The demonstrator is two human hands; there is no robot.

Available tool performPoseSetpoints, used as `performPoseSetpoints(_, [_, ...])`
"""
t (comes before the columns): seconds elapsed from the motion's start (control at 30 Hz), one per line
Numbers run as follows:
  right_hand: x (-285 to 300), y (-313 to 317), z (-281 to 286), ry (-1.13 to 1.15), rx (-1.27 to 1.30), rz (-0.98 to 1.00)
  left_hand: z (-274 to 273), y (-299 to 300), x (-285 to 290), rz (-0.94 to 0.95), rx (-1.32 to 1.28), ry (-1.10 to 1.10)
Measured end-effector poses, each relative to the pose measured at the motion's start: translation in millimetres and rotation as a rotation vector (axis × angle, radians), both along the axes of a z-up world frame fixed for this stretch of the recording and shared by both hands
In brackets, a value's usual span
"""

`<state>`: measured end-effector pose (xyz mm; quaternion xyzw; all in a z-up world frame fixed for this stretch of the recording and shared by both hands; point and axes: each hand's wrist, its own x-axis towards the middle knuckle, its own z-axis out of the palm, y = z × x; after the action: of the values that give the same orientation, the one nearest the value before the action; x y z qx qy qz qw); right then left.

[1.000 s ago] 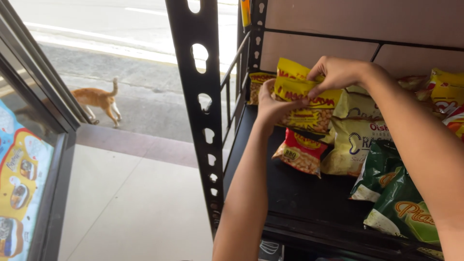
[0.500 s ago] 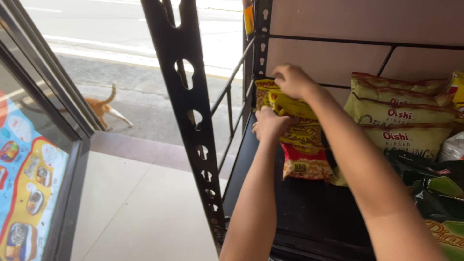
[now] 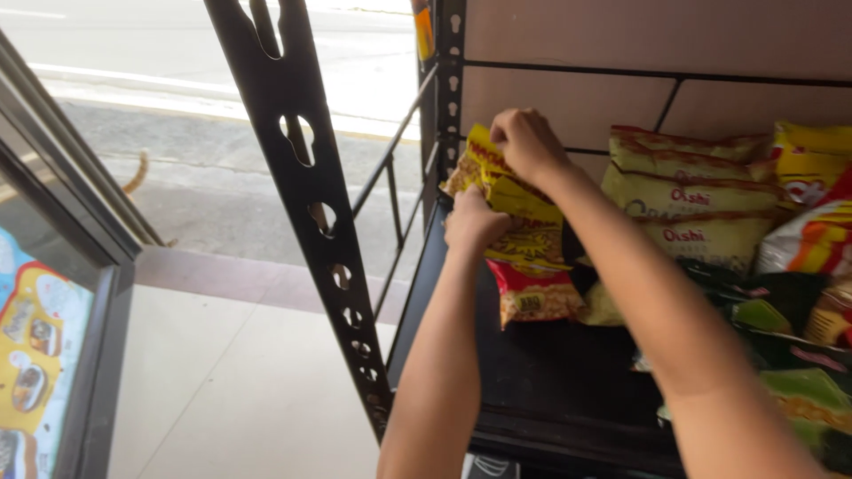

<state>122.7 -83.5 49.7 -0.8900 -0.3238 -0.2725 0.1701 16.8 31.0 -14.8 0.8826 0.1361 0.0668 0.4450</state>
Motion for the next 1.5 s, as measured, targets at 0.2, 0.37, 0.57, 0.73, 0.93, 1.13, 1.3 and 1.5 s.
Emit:
performPoseSetpoints(0.2, [-87, -66, 54, -0.127, 0.244, 0.136, 1, -4, -8, -0.255, -0.046, -0.528])
performPoseSetpoints(0.37, [-153, -135, 73, -0.455, 0.1, 0.149, 44, -9, -52, -0.295, 0.117, -0.864])
performPoseSetpoints(0.57, [-257, -195, 81, -0.278, 0.111, 0.129, 83, -42, -119, -0.266, 0.415, -1.148])
performPoseSetpoints(0.73, [-317, -221, 73, -0.316, -0.056, 0.203, 88, -65, -181, -0.309, 0.306, -1.37])
performPoseSetpoints(0.93, [-373, -236, 122, -0.222, -0.026, 0.235, 121, -93, -231, -0.394, 0.059, -1.418])
performPoseSetpoints(1.13, [-442, -264, 208, 0.0, 0.145, 0.148, 172, -116, -292, -0.581, -0.047, -1.241])
performPoseSetpoints(1.3, [-490, -293, 273, 0.266, 0.199, -0.097, 225, -147, -353, -0.751, -0.191, -0.958])
performPoseSetpoints(1.5, [-574, -317, 391, 0.413, 0.367, -0.331, 343, -183, -401, -0.917, -0.386, -0.667])
